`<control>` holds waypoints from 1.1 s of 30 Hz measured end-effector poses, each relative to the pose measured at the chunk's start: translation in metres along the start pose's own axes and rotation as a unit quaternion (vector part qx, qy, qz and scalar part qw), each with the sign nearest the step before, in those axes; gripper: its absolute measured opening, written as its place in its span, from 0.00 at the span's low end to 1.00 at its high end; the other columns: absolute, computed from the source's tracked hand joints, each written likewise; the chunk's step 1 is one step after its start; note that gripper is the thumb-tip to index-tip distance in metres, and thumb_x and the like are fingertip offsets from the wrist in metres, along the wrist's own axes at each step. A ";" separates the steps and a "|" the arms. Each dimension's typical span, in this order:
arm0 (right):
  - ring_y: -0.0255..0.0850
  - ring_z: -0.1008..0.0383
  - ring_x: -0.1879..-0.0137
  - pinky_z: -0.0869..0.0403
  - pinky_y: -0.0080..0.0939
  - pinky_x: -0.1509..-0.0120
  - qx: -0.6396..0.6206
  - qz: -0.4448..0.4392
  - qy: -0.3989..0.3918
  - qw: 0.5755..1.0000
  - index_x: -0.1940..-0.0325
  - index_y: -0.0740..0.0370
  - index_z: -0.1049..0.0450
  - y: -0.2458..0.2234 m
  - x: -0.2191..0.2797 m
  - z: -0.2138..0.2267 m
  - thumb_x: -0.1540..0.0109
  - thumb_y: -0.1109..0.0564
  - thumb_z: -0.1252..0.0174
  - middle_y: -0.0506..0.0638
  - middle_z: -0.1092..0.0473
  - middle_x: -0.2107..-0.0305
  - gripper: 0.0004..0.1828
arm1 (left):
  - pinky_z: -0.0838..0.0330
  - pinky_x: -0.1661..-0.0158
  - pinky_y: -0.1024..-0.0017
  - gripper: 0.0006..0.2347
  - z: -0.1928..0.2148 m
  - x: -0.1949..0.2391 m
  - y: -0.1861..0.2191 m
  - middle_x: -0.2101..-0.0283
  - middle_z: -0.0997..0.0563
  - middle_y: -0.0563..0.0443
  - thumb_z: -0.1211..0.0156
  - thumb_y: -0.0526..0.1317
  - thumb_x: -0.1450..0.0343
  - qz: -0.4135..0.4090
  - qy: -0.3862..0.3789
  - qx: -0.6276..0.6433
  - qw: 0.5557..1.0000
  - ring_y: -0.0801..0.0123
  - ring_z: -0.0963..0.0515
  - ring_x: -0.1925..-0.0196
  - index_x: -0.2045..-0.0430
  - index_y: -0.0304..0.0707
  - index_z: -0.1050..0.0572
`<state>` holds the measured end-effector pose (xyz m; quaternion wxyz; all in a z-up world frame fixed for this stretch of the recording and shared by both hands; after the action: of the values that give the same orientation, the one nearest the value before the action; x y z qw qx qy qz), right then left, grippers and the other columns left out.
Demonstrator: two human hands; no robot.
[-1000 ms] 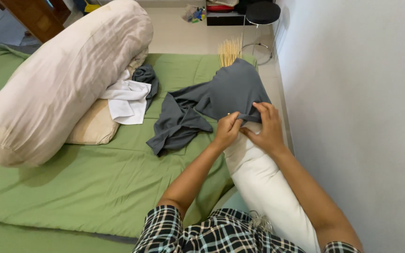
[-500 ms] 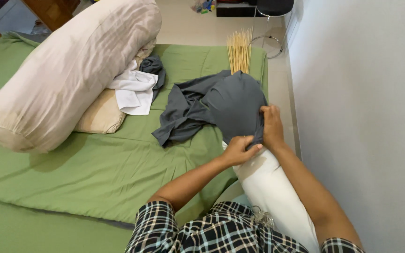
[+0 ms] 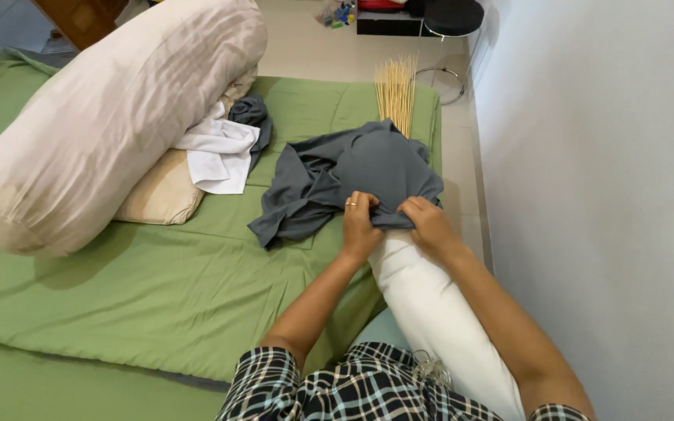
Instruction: Put a grey fabric cover onto a long white bolster pillow after cleaning it with a stick.
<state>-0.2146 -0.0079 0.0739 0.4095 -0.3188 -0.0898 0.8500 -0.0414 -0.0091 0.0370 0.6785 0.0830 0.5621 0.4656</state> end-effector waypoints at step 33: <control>0.58 0.36 0.43 0.34 0.55 0.40 0.087 -0.132 0.138 0.978 0.39 0.59 0.34 0.009 0.015 0.022 0.53 0.49 0.23 0.59 0.39 0.51 0.43 | 0.35 0.69 0.66 0.11 -0.058 0.026 -0.040 0.76 0.31 0.46 0.51 0.41 0.21 0.094 -0.159 0.255 0.949 0.67 0.31 0.74 0.68 0.31 0.29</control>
<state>-0.2409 0.0002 0.0805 0.5529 -0.3815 0.0001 0.7408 -0.0708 -0.0363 -0.0265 0.6684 0.3785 0.5364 0.3497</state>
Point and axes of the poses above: each hand's wrist, its own x-axis away from the middle knuckle, its own z-axis out of the back of the hand, y = z × x, the point moved 3 cm from there along -x, towards the middle knuckle
